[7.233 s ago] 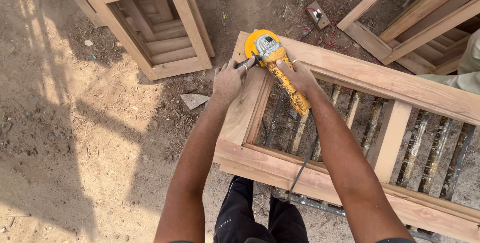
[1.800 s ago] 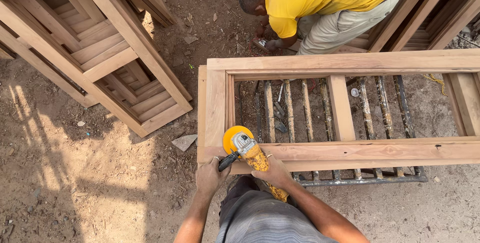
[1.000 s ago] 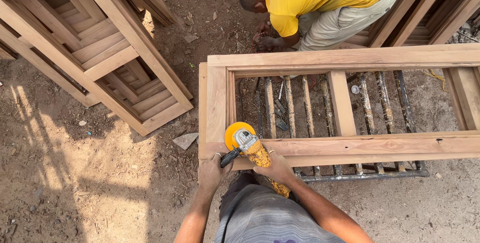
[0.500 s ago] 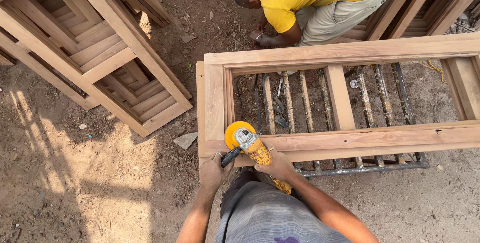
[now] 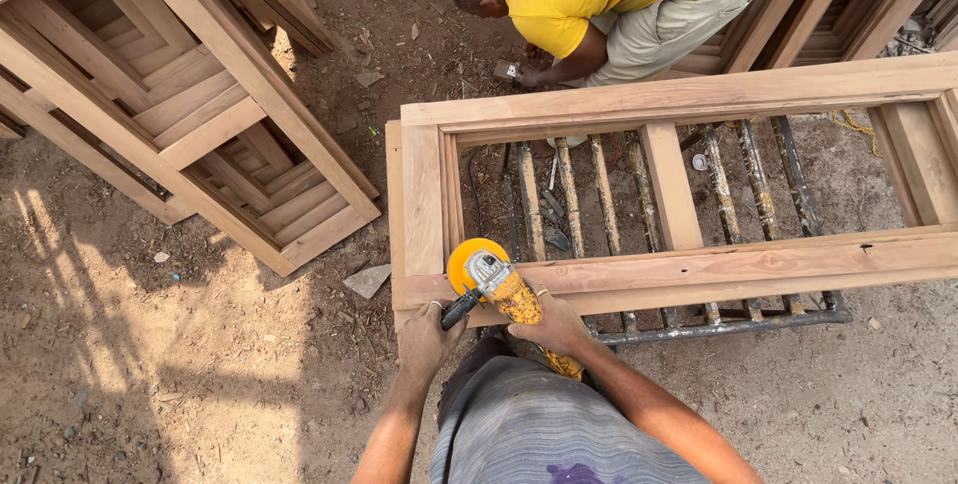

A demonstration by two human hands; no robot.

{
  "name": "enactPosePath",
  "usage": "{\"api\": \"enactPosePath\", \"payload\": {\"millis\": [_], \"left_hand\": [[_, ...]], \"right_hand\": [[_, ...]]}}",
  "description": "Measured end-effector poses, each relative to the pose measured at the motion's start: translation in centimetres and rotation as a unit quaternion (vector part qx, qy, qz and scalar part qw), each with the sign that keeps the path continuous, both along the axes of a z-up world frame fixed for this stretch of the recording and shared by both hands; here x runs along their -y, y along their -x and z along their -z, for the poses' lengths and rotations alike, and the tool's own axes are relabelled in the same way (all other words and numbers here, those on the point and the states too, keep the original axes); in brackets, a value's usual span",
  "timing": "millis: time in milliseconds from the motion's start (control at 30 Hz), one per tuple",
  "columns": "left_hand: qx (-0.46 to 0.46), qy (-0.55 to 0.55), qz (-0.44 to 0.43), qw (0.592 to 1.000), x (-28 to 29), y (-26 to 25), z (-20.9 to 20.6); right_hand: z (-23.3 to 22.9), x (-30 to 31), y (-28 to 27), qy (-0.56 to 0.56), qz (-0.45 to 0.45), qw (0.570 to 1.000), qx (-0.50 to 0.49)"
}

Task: The person uses a power sander to smooth the surface of a wooden frame, moving the tool across the edges and inner sections while holding the frame in place by hand.

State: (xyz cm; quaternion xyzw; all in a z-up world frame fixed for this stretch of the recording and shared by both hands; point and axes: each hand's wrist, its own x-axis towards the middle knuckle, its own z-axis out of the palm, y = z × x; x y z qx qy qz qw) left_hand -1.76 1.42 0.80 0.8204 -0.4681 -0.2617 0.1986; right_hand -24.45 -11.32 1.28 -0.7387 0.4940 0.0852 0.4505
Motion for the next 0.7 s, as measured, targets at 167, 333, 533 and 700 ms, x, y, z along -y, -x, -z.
{"api": "enactPosePath", "payload": {"millis": [167,333,533,700], "left_hand": [[-0.009,0.002,-0.004,1.0,-0.5,0.3,0.1],[-0.004,-0.003,0.0,1.0,-0.9,0.5,0.3],[-0.008,-0.027,-0.005,1.0,-1.2,0.9,0.2],[-0.002,-0.02,0.004,1.0,-1.8,1.3,0.8]], "right_hand": [[-0.3,-0.2,0.2,-0.008,-0.003,1.0,0.009],[-1.3,-0.7,0.3,-0.028,0.003,0.999,0.03],[-2.0,-0.8,0.3,-0.017,-0.001,0.999,0.028],[-1.9,-1.4,0.8,0.005,-0.007,0.999,0.038]]}}
